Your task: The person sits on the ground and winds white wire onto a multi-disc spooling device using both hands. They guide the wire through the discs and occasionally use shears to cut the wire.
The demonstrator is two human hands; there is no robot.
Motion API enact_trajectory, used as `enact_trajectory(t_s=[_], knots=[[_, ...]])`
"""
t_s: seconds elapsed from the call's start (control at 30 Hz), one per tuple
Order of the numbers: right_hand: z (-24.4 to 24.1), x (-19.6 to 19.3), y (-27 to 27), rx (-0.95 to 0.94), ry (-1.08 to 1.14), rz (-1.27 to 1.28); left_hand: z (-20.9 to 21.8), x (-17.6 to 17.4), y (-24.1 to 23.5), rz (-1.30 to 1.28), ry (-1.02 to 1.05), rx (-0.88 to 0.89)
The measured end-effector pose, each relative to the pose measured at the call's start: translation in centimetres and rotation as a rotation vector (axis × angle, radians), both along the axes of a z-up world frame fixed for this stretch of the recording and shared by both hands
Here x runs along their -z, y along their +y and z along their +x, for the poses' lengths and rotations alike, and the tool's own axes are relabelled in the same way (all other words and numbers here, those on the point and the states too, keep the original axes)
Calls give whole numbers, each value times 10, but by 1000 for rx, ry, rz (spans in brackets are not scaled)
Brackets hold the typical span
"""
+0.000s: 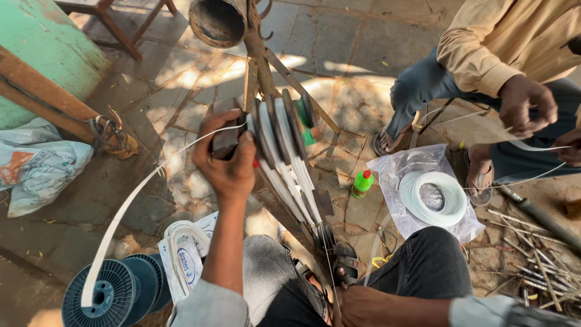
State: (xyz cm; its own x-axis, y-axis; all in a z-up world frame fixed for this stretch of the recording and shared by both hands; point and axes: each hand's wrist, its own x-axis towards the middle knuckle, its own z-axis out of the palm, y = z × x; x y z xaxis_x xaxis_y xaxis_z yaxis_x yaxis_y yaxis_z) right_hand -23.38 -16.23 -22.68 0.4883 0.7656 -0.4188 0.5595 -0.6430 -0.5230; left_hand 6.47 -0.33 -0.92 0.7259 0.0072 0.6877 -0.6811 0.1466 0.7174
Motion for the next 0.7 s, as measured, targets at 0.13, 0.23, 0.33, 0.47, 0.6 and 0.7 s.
enact_trajectory(t_s=[0.13, 0.23, 0.33, 0.47, 0.6, 0.7], knots=[[17, -163, -21, -6, -578, 411, -3, -4, -22, -4, -61, -20], [47, -269, -41, -81, -963, 291, -15, -9, -27, 48, -90, -30], [116, -337, -74, 157, -1488, 110, -34, -14, -30, -17, 0, 118], [264, -305, -148, 575, -1436, 260, -62, -16, -20, 31, -26, 177], [305, -75, -159, 708, -881, -333, -78, -11, 0, 71, -24, 248], [194, 106, -110, 1069, -294, -162, -75, -8, 4, 47, -60, 256]])
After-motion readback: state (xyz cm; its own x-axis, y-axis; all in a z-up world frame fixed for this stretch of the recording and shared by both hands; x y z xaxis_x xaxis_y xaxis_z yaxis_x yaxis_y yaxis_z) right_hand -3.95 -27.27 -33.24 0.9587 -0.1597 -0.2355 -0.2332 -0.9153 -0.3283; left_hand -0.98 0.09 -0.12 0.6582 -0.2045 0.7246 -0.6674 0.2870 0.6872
